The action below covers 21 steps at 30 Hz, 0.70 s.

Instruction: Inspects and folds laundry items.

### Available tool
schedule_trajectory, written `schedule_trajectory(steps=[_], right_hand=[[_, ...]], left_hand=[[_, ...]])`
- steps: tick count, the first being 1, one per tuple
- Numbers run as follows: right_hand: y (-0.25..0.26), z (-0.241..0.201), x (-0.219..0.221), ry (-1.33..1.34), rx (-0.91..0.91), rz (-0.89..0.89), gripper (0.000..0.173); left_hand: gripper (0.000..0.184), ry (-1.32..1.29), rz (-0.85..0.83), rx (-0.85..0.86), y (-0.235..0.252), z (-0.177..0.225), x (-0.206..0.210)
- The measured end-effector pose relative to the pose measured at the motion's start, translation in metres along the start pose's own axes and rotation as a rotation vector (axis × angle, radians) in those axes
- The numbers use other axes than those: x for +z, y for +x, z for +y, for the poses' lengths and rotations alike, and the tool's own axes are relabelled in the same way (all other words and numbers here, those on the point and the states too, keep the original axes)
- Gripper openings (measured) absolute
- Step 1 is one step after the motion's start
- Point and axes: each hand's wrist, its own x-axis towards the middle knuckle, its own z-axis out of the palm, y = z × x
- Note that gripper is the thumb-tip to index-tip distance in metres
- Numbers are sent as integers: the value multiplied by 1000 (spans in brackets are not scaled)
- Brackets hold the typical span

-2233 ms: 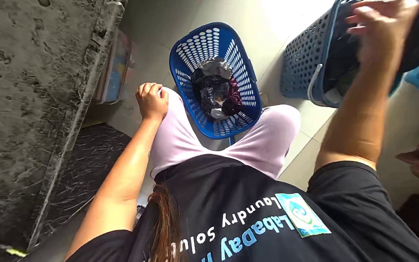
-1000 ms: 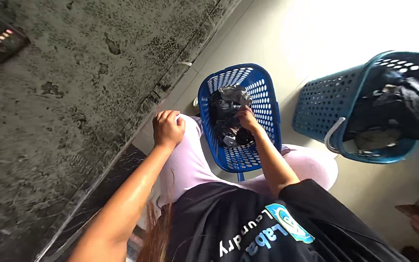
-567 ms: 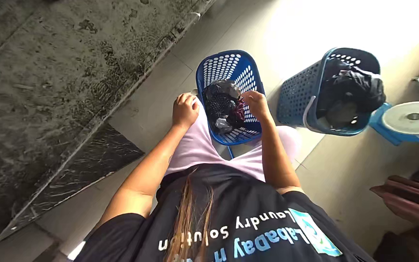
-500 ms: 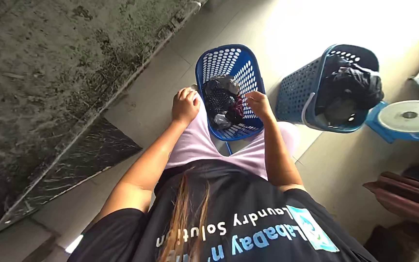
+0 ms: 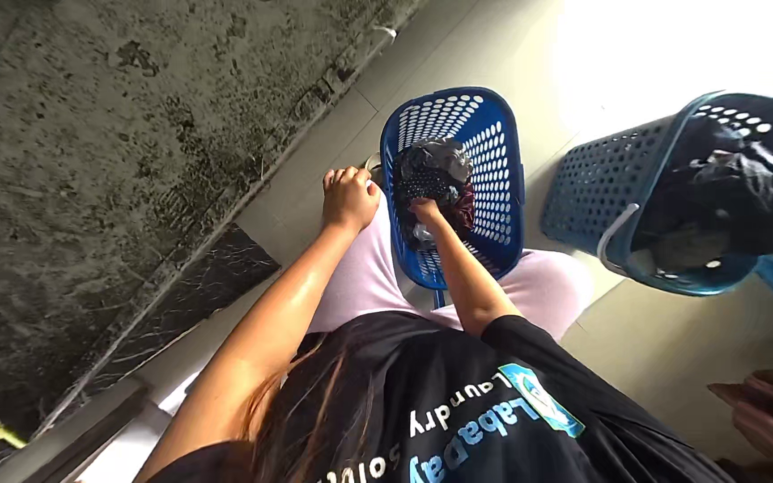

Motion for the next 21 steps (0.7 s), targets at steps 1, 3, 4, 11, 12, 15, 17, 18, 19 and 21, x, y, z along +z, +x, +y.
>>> schedule_trajectory(steps=[1,3,4,11,12,15,17,18,19,21], right_hand=[[9,5,7,-7,46,-11,42],[23,14,18,-51,143,-35,45],[30,18,23,-34,189,-33,48],[51,32,16,99,273,-45,60],[51,32,14,49,250,-82,53],[44,35,18,-437,120,-111,58],[40,34,23,-612,93,-87,64],[38,36,25,-653,82,-87,65],[37,38,27,-684,60,-89,66],[33,44,27,-759,-12,-81,67]], left_hand=[[36,0,-2,-2,2,1,-1],[35,4,-15,-16,5,1,-5],[35,15,-21,-28,8,1,-6],[36,36,-9,-62,13,-5,-18],[36,37,-12,-64,12,-4,-18],[36,46,10,-59,3,-3,-12],[35,43,29,-51,-2,-3,-9],[35,38,32,-50,-6,-5,-7],[34,36,33,-50,-10,-7,-6],[35,38,40,-48,-15,-11,-5]])
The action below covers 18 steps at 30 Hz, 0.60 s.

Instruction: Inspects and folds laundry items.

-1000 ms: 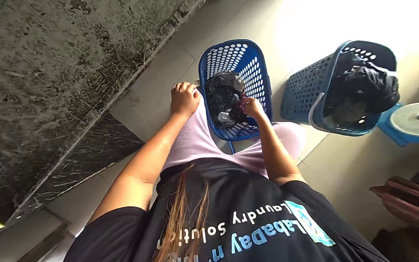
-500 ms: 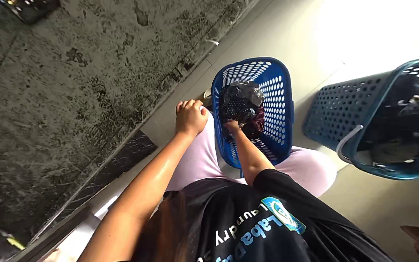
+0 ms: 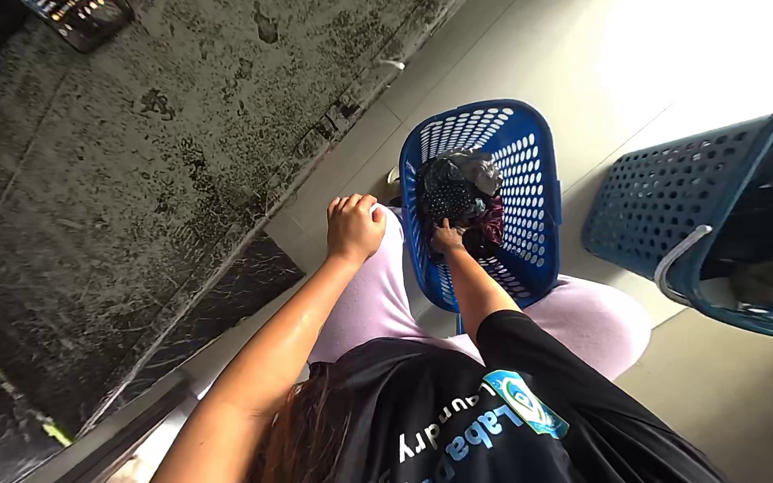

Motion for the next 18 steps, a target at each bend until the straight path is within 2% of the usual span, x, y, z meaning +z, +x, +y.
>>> schedule_trajectory(steps=[2,4,6,7,9,11,13,15,18], right_hand=[[0,3,-1,-68,-53,20,63],[4,11,0,-34,-83,21,68],[5,17,-10,206,-44,38,64],[0,17,-20,381,-1,91,54],[-17,15,-50,671,30,264,32],[-41,12,-85,862,-18,437,23],[-77,13,-118,1010,-161,620,21],[-123,18,-143,1185,-382,776,23],[-199,19,-166,1534,-683,866,28]], left_hand=[[35,19,1,-10,0,-4,-1],[36,36,-18,-24,2,-5,-4],[35,51,-29,-25,4,-3,-8],[35,61,-27,-21,7,0,-9],[35,69,-33,-15,10,5,-13],[36,63,-46,-15,13,12,-17],[35,50,-45,-5,11,18,-19],[34,36,-28,18,8,22,-21],[33,-34,36,63,1,17,-16]])
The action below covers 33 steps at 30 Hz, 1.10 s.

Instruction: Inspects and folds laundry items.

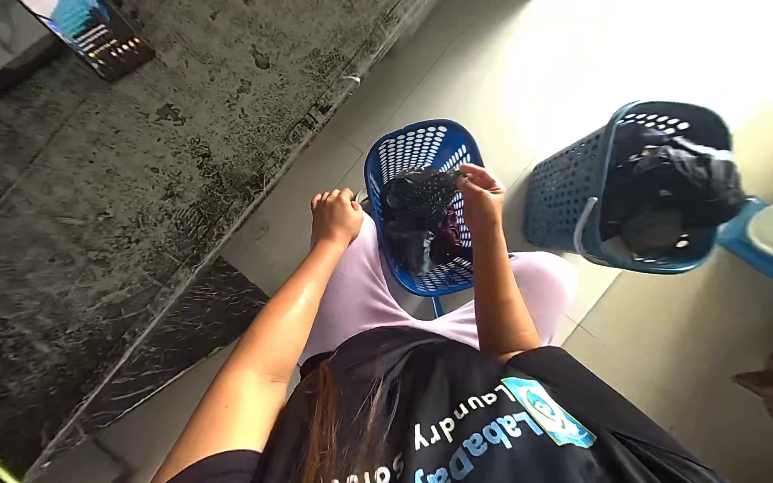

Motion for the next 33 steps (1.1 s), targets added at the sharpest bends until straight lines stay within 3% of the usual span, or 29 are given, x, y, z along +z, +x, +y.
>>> schedule_trajectory(steps=[3,6,9,12,13,14,16,17,19,21,22,24,27,30,33], right_hand=[[-16,-63,7,383,137,108,33],[-37,-108,30,553,256,231,30],[-66,-144,62,509,265,75,42],[-94,-167,85,442,133,-151,46],[-102,-175,89,409,41,-231,49],[-107,-183,90,364,-88,-309,53],[-110,-198,84,228,-423,-375,66],[-108,-205,78,75,-611,-350,73],[-103,-213,71,-487,-946,-104,74],[-96,-211,67,-1001,-1025,208,63],[-91,-210,62,-1123,-959,247,59],[-80,-218,47,-1196,-698,141,49],[-77,-254,30,-1253,-441,-63,34],[-93,-295,29,-1270,-509,-60,32],[-99,-337,31,-1229,-700,67,32]], left_hand=[[38,-124,99,60,-8,-14,14],[46,-263,271,268,-32,-11,25],[65,-636,403,462,-65,50,15],[106,-895,434,413,-86,121,-17],[109,-947,451,380,-83,134,-31],[102,-1005,450,361,-76,142,-50],[63,-1149,356,419,-61,142,-94],[44,-1228,286,519,-56,137,-116],[31,-1269,208,747,-58,130,-161],[39,-1212,174,845,-74,125,-204],[38,-1162,186,860,-82,122,-222],[36,-923,265,850,-84,107,-252],[49,-418,315,613,-70,73,-276],[50,-103,346,381,-57,42,-272],[43,56,394,270,-43,20,-257]])
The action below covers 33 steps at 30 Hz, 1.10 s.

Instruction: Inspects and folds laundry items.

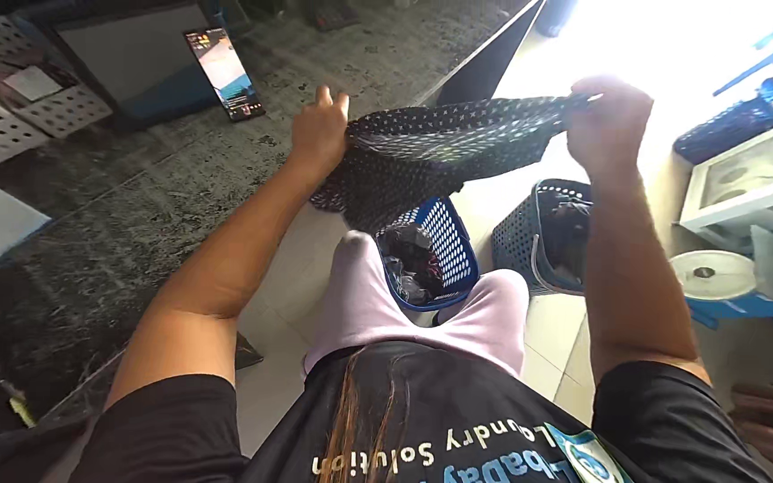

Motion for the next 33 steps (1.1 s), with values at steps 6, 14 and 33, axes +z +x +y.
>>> schedule_trajectory(steps=[6,14,33], right_hand=[[54,18,-53,-106,90,103,47],[64,68,-71,283,234,100,44],[67,91,-63,77,-371,-465,24]], left_hand=[[66,-271,-278,186,16,-2,-8],[40,-947,-348,525,35,-15,-79],[18,-95,60,1018,4,16,-24]])
